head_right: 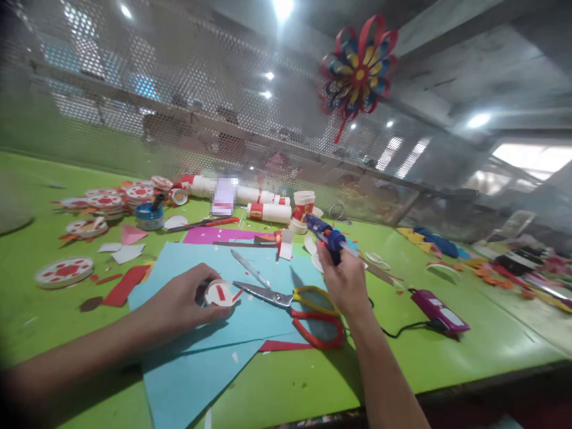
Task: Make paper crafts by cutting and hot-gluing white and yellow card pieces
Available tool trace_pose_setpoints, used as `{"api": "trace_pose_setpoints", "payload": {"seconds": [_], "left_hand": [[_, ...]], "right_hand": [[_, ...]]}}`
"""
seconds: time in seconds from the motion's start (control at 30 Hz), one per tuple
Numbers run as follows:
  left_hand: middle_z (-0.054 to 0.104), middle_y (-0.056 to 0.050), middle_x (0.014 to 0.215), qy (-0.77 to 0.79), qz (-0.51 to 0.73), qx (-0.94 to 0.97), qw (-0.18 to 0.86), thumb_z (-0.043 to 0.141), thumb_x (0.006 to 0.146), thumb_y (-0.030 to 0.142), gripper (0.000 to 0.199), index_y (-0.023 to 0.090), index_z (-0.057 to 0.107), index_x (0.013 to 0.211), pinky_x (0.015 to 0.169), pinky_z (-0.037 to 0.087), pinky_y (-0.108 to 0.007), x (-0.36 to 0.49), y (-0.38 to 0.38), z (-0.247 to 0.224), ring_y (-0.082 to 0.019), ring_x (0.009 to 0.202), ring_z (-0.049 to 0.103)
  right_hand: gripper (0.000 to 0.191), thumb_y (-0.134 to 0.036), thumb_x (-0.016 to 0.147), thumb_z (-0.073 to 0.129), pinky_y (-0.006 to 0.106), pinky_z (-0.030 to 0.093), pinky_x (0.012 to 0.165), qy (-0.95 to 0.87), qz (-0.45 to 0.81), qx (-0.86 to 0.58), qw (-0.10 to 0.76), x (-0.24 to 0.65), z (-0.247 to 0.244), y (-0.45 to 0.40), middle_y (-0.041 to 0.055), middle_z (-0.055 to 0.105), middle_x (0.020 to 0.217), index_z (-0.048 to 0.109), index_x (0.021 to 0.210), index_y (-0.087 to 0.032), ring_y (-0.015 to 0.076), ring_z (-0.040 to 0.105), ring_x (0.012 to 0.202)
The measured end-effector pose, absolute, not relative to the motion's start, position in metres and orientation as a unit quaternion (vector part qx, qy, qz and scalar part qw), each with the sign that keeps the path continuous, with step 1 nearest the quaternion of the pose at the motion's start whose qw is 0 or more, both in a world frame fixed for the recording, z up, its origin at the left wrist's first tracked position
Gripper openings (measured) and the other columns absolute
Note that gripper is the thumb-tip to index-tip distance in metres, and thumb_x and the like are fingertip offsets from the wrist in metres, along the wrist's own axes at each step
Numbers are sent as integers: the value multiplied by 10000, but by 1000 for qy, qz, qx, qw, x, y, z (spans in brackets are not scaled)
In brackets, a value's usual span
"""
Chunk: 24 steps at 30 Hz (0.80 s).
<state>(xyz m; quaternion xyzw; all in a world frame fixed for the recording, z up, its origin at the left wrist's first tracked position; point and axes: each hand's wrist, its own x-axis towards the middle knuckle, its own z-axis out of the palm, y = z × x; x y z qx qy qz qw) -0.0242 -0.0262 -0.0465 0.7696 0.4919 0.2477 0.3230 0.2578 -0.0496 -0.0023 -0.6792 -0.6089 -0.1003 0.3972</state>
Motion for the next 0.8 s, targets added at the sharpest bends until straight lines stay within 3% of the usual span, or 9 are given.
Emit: {"api": "trace_pose_setpoints", "payload": {"seconds": [0.1,0.2,0.4,0.8], "left_hand": [[613,-47,846,485,250,770,330,611,650,408,349,176,521,895,647,418,-323,-24,-27,-46,-224,748,572],[621,-63,896,467,260,773,342,616,650,396,376,171,521,935,687,433,-339,-24,-28,-44,-236,788,586],[614,-78,997,411,314,772,369,605,674,327,380,176,504,1007,760,454,-340,-23,-30,-43,-222,854,591],[621,-59,989,371,336,792,348,611,672,288,378,195,520,1026,744,450,-320,-23,-30,-51,-214,855,578]], "right_hand": [[508,-543,847,424,315,452,590,-571,-96,-712,398,275,-6,-34,100,657,722,648,924,-94,222,600,644],[451,-485,775,552,326,470,645,-584,-82,-720,366,280,-17,-19,105,672,820,655,993,-104,231,616,715],[335,-283,645,682,301,470,729,-636,-40,-721,272,270,-41,-1,71,633,907,694,953,-153,211,607,792],[394,-272,657,669,294,410,742,-689,-18,-709,152,264,-51,5,72,574,941,669,1039,-180,232,555,865]]}}
